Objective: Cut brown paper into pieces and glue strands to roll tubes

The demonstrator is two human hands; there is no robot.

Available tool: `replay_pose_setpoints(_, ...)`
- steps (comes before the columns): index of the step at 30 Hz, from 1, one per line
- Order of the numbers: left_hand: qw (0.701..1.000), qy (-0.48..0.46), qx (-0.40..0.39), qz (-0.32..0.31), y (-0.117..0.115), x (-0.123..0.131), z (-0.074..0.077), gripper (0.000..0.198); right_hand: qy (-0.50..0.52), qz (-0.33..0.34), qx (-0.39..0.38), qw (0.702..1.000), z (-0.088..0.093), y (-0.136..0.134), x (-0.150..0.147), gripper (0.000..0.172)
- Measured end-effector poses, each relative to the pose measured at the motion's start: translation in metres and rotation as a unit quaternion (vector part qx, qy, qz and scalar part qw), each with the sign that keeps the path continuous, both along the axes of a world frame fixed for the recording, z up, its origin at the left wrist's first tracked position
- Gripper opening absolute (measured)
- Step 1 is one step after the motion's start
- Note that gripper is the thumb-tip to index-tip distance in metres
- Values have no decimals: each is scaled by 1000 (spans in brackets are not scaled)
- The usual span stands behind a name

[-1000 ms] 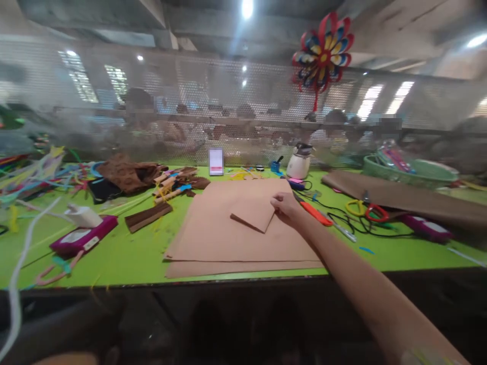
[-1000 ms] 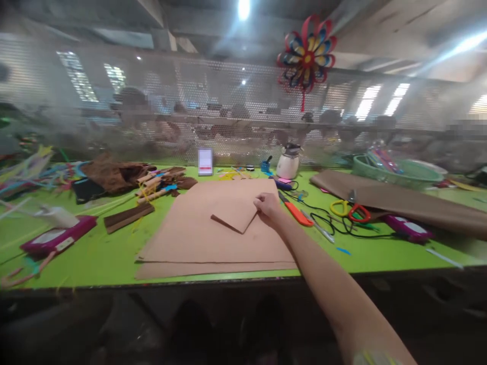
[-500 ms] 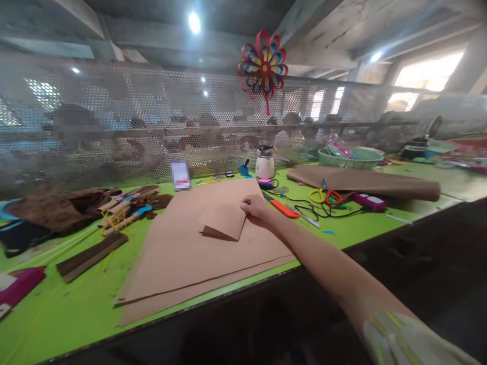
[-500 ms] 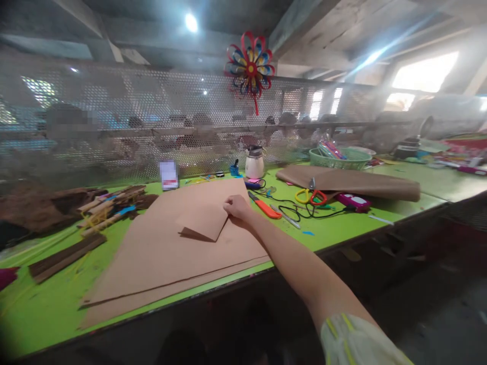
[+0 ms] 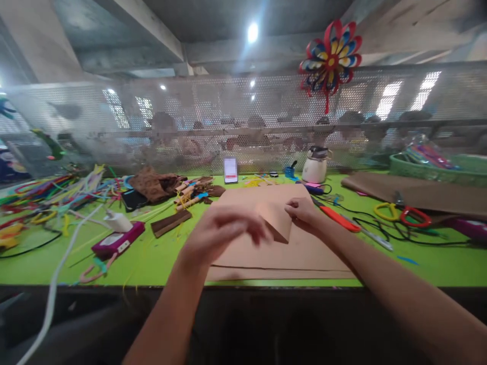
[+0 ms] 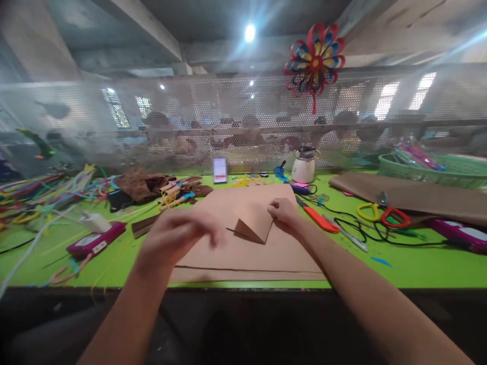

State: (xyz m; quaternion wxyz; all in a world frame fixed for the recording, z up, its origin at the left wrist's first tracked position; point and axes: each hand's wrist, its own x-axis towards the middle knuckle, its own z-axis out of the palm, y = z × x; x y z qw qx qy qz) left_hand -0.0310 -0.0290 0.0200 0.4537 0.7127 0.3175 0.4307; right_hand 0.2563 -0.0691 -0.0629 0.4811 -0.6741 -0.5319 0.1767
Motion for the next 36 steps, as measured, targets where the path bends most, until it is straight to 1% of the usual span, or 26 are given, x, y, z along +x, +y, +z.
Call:
replay_pose_setpoints(1, 999, 10, 1, -36, 8, 7, 1, 14, -1, -1, -1, 1000, 1, -1, -3, 18)
replay_pose_setpoints(2, 993, 48, 13, -107, 17, 16, 1, 16, -1, -2, -2, 1000, 1, -2, -7, 18)
replay_pose_setpoints(3, 989, 73, 37, -123, 27, 24, 1, 16, -2, -1, -1, 1000, 2, -2, -12, 18)
replay_pose_setpoints(5, 989, 99, 75, -83, 47, 39, -1, 16, -8, 5, 1, 1000, 4, -1, -24, 18)
replay_pose_setpoints(6, 986, 111, 101, -74, 55, 45, -3, 18, -12, 10, 2, 1000, 5, -1, -31, 18)
replay_pose_setpoints(8, 982, 122, 135, -52, 66, 54, -9, 24, -23, 21, 6, 999, 7, 0, -45, 16)
replay_pose_setpoints(11, 978, 144, 139, -59, 69, 61, -25, 32, -35, 32, 11, 999, 8, -1, -60, 15)
replay_pose_setpoints(14, 973, 164, 143, -71, 66, 63, -41, 42, -33, 30, 13, 999, 10, -2, -61, 16)
replay_pose_setpoints(16, 971, 169, 149, -74, 66, 61, -48, 48, -27, 26, 13, 999, 11, -3, -56, 16)
replay_pose_setpoints(18, 975, 162, 129, -80, 68, 59, -52, 54, -23, 23, 13, 999, 12, -2, -51, 16)
replay_pose_setpoints(20, 984, 134, 62, -95, 69, 57, -54, 65, -26, 24, 14, 999, 13, -1, -49, 16)
replay_pose_setpoints(23, 988, 66, -77, -115, 67, 56, -54, 76, -44, 25, 17, 999, 14, 0, -46, 17)
replay_pose_setpoints(24, 986, 40, -112, -114, 66, 57, -55, 76, -54, 17, 20, 998, 15, 0, -42, 17)
replay_pose_setpoints(26, 982, -12, -159, -97, 64, 59, -55, 74, -84, -34, 28, 996, 17, -1, -29, 19)
replay_pose_setpoints(28, 981, -47, -176, -73, 63, 61, -56, 71, -120, -117, 30, 985, 20, -3, -8, 27)
replay_pose_setpoints(30, 984, -54, -167, -38, 64, 62, -56, 65, -150, -183, 17, 971, 22, -6, 17, 36)
replay_pose_setpoints(31, 986, -53, -156, -16, 64, 62, -56, 62, -159, -199, 4, 967, 22, -8, 29, 39)
replay_pose_setpoints(33, 989, -49, -139, 19, 67, 62, -55, 57, -170, -205, -25, 963, 21, -11, 46, 41)
replay_pose_setpoints(36, 987, -54, -142, 44, 69, 61, -54, 56, -180, -196, -55, 962, 15, -9, 56, 37)
